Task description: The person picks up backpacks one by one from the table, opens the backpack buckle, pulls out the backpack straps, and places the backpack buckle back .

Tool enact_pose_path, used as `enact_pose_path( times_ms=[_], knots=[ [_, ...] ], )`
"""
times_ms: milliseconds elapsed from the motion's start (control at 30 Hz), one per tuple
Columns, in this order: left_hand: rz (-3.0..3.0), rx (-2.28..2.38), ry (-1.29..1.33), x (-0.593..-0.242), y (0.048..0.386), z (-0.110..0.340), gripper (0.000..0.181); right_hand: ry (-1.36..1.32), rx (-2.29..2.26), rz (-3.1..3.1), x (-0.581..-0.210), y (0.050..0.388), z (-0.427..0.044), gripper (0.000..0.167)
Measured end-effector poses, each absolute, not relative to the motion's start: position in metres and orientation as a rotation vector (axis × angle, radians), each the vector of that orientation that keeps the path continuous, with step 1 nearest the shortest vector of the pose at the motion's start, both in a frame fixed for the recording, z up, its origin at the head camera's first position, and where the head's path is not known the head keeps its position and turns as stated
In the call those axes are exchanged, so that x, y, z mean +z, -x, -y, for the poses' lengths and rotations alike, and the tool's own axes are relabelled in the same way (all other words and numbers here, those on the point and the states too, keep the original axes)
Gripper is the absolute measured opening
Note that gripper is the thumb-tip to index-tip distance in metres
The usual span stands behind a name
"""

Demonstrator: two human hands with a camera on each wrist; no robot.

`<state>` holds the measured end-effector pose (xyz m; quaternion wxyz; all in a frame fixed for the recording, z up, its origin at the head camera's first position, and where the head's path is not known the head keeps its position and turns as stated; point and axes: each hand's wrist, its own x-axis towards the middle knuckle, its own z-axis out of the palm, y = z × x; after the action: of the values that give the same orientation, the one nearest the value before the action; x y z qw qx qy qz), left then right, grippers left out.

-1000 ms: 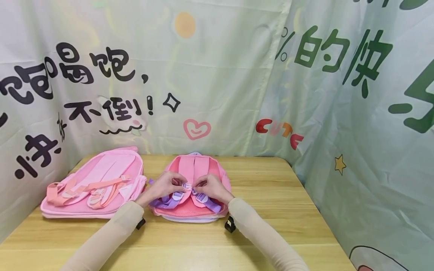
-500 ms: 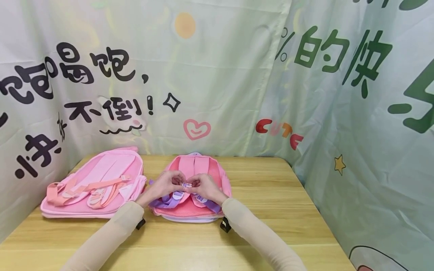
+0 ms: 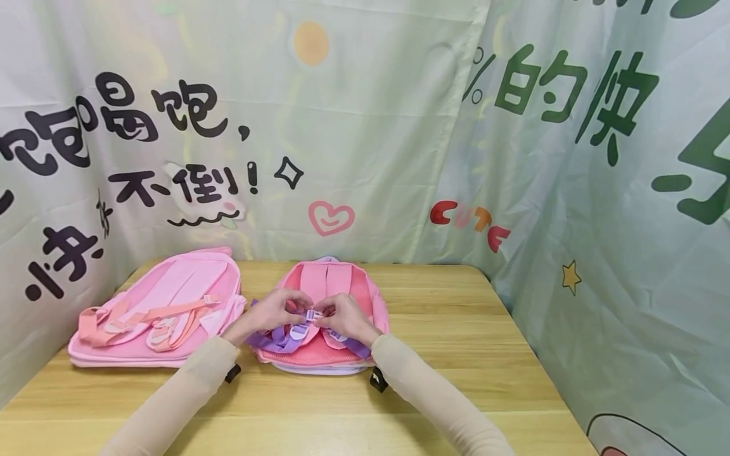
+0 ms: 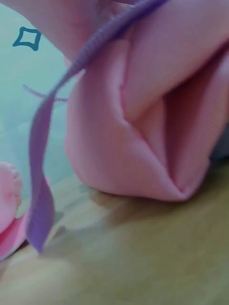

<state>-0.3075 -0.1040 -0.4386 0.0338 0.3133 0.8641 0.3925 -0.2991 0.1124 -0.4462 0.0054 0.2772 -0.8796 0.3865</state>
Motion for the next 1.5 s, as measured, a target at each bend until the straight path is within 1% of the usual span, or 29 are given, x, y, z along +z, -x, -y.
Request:
enact_pose_path(
  times_ms=[233, 500, 833, 1100, 1300, 1500],
  knots=[
    [-2.705, 0.997, -1.042, -0.434, 0.310, 0.106, 0.018, -0.898, 1.205, 2.737, -0.448, 0.299, -0.115, 0.023],
    [-2.654, 1.040, -1.071, -0.439, 0.312, 0.104, 0.011, -0.874, 1.163, 2.758, -0.449, 0.298, -0.109, 0.023],
    [-2.729, 1.006, -1.075, -0.442, 0.310, 0.106, 0.012, -0.897, 1.018, 2.763, -0.449, 0.298, -0.102, 0.014],
    [-2.754, 0.936, -1.160, -0.438, 0.313, 0.110, 0.015, -0.920, 1.081, 2.730, -0.451, 0.298, -0.104, 0.015],
    [-2.720, 0.984, -1.077, -0.435, 0.313, 0.109, 0.004, -0.916, 1.128, 2.708, -0.450, 0.297, -0.104, 0.015],
    [-2.642, 1.091, -0.897, -0.434, 0.313, 0.106, 0.005, -0.957, 1.147, 2.652, -0.451, 0.297, -0.106, 0.023]
  ],
)
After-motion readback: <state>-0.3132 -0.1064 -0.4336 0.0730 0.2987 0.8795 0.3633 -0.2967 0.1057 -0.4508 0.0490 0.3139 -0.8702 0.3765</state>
